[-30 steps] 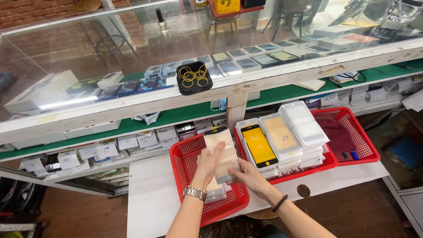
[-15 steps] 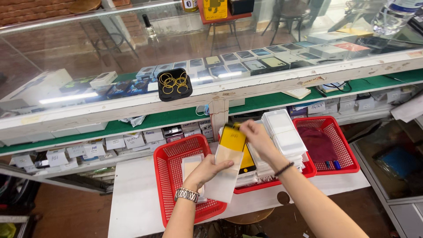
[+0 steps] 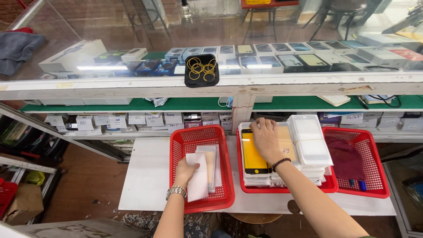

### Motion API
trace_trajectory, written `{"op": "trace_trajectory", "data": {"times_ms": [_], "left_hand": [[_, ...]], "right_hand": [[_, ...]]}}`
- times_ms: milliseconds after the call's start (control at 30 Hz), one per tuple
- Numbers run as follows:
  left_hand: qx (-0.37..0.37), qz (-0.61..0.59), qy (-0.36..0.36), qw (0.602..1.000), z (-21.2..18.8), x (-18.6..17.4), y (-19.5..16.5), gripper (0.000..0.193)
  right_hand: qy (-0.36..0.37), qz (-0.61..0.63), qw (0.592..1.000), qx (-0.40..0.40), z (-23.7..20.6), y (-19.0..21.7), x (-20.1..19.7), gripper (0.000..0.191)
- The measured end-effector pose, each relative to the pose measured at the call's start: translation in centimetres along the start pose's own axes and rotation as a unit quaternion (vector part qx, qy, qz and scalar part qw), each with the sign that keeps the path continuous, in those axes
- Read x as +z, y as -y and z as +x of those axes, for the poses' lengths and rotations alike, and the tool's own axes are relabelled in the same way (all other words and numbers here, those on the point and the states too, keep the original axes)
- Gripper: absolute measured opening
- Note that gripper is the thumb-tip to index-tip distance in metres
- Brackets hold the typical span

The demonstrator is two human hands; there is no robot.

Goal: The person wipes screen protectors with paper sheets, aligns one onto a yellow phone on the counter, then stacks the plastic-sleeved protectors and places them one by one into a cardboard box on the counter.

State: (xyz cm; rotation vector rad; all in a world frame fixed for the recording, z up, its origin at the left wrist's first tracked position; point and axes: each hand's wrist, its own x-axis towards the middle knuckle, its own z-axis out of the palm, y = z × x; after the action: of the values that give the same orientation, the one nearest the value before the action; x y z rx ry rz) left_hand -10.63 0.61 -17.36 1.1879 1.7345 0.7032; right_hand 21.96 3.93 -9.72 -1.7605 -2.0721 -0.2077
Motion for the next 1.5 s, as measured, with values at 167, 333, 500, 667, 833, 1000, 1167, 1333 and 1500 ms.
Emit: {"op": "trace_trajectory", "data": {"times_ms": [167, 333, 500, 667, 833, 1000, 1167, 1333, 1500], "left_hand": [[0.019, 0.210, -0.098, 0.973, 0.7, 0.6, -0.8, 0.068], [0.192, 0.361, -0.216, 0.887, 0.4, 0.9, -1.1, 0.080], [0.156, 0.361, -0.055, 0.918, 0.6, 2.4, -1.6, 0.059], [0.036, 0.342, 0.014, 0.939, 0.2, 2.3, -2.3, 0.094], [0.106, 0.311, -0.018, 0.944, 0.6, 2.1, -2.7, 0.078], [0.049, 0.378, 0.001, 0.925, 1.1, 3.0, -2.0, 0.084], [0.208, 0.408, -0.138, 0.878, 0.3, 3.3, -0.8, 0.084], [0.103, 0.361, -0.028, 0.926, -0.1, 3.6, -1.0, 0.079], [-0.007, 0.338, -0.021, 0.941, 0.3, 2.6, -1.3, 0.090]], "right_hand": [[-0.039, -0.028, 0.998, -0.028, 0.2, 1.7, -1.1, 0.030], [-0.010, 0.083, 0.996, 0.020, 1.0, 4.1, -4.9, 0.029], [0.015, 0.218, 0.975, 0.027, 0.0, 6.7, -8.1, 0.020], [0.137, 0.322, 0.934, 0.077, -1.6, 9.1, -8.5, 0.017], [0.161, 0.324, 0.929, 0.080, -2.5, 9.8, -8.2, 0.017], [0.204, 0.348, 0.910, 0.091, -3.1, 10.0, -7.9, 0.017], [0.206, 0.351, 0.910, 0.082, -3.2, 10.2, -7.4, 0.018], [0.220, 0.337, 0.910, 0.102, -2.5, 10.2, -6.2, 0.020], [0.224, 0.346, 0.906, 0.099, -1.7, 10.0, -5.2, 0.022]]}}
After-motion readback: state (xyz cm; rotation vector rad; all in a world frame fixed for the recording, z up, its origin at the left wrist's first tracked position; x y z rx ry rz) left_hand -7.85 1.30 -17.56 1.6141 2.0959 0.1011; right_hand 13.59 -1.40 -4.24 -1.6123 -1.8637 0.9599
